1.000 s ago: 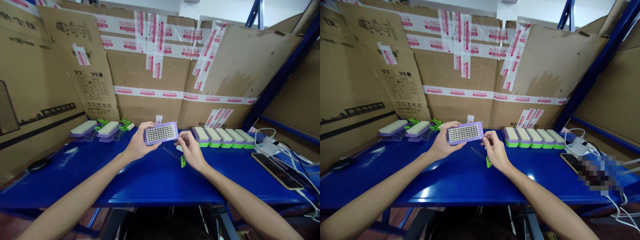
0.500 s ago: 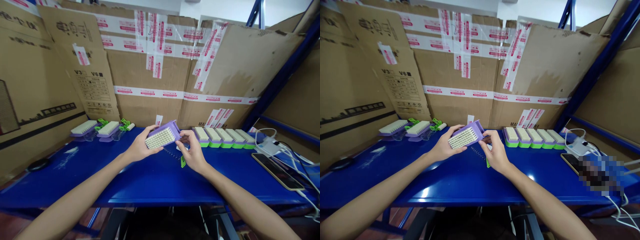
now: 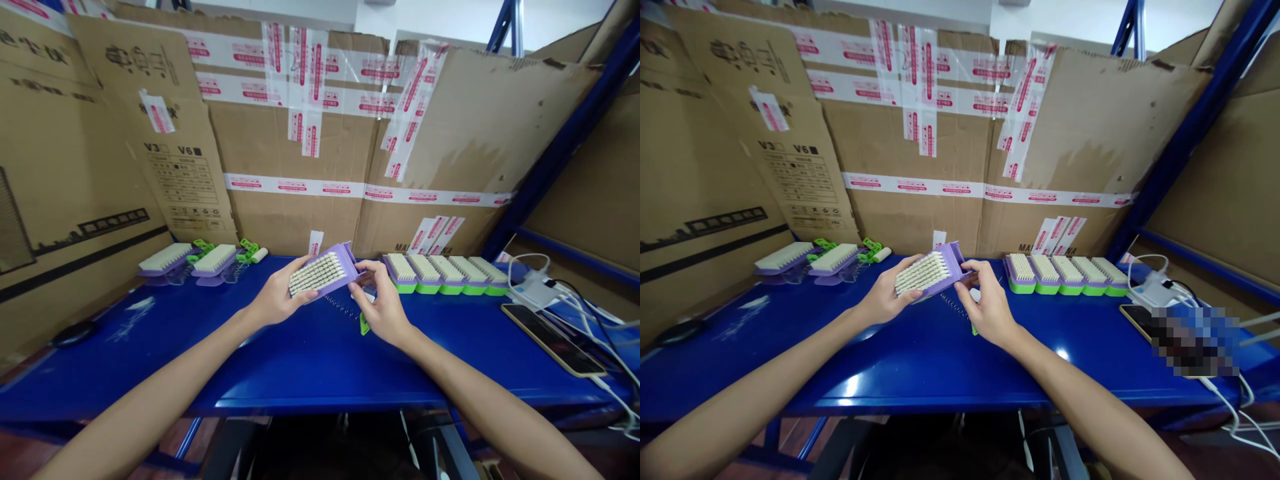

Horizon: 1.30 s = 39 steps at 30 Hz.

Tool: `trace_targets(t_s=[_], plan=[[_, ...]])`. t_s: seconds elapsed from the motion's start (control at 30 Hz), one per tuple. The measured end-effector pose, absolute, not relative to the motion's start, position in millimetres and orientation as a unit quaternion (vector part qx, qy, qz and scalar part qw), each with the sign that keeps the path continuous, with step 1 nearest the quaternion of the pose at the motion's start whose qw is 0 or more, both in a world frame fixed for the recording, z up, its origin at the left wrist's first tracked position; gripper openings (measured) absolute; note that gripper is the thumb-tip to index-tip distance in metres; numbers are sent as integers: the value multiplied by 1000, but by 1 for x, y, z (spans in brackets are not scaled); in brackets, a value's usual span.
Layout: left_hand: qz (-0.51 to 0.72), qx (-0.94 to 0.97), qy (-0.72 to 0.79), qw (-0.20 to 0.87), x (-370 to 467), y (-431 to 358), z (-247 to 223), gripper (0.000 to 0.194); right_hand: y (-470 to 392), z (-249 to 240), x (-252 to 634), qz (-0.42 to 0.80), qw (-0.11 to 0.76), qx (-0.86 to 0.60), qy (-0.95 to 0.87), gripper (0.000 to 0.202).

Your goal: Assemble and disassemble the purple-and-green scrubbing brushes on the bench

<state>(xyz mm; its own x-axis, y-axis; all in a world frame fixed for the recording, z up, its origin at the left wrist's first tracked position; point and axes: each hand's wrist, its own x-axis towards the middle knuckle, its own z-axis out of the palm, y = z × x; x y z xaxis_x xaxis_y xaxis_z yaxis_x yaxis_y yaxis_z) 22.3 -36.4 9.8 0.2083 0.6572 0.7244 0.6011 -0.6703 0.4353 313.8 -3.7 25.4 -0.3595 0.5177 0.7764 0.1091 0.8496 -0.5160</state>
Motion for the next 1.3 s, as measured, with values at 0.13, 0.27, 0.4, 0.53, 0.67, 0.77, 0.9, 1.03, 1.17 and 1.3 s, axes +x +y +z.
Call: trace_targets(t_s=[0.13, 0.27, 0.4, 0.53, 0.67, 0.77, 0.9, 1.03, 1.17, 1.3], plan=[[478, 783, 397, 19, 19, -34, 6, 80, -3, 25, 314, 190, 527, -199, -804, 33], [472, 792, 388, 2, 17, -33, 6, 79, -3, 26, 315, 158, 519, -193, -818, 25], [469, 798, 377, -6, 16, -33, 6, 81, -3, 27, 315, 142, 520, -184, -822, 19], [476, 794, 377, -5, 17, -33, 7, 80, -4, 30, 315, 136, 516, -183, -826, 15], [480, 792, 377, 4, 17, -34, 8, 80, -5, 30, 315, 134, 517, -179, -826, 13], [482, 788, 383, 11, 18, -35, 9, 77, -4, 29, 315, 138, 517, -176, -826, 12], [487, 781, 392, 17, 20, -37, 11, 75, -4, 29, 315, 137, 513, -179, -828, 12], [490, 776, 396, 19, 22, -38, 12, 75, -5, 31, 315, 140, 515, -181, -826, 14], [487, 777, 399, 14, 22, -37, 12, 72, -5, 28, 314, 161, 515, -190, -820, 21], [485, 777, 401, 3, 20, -36, 11, 73, -4, 22, 312, 267, 510, -207, -791, 30]])
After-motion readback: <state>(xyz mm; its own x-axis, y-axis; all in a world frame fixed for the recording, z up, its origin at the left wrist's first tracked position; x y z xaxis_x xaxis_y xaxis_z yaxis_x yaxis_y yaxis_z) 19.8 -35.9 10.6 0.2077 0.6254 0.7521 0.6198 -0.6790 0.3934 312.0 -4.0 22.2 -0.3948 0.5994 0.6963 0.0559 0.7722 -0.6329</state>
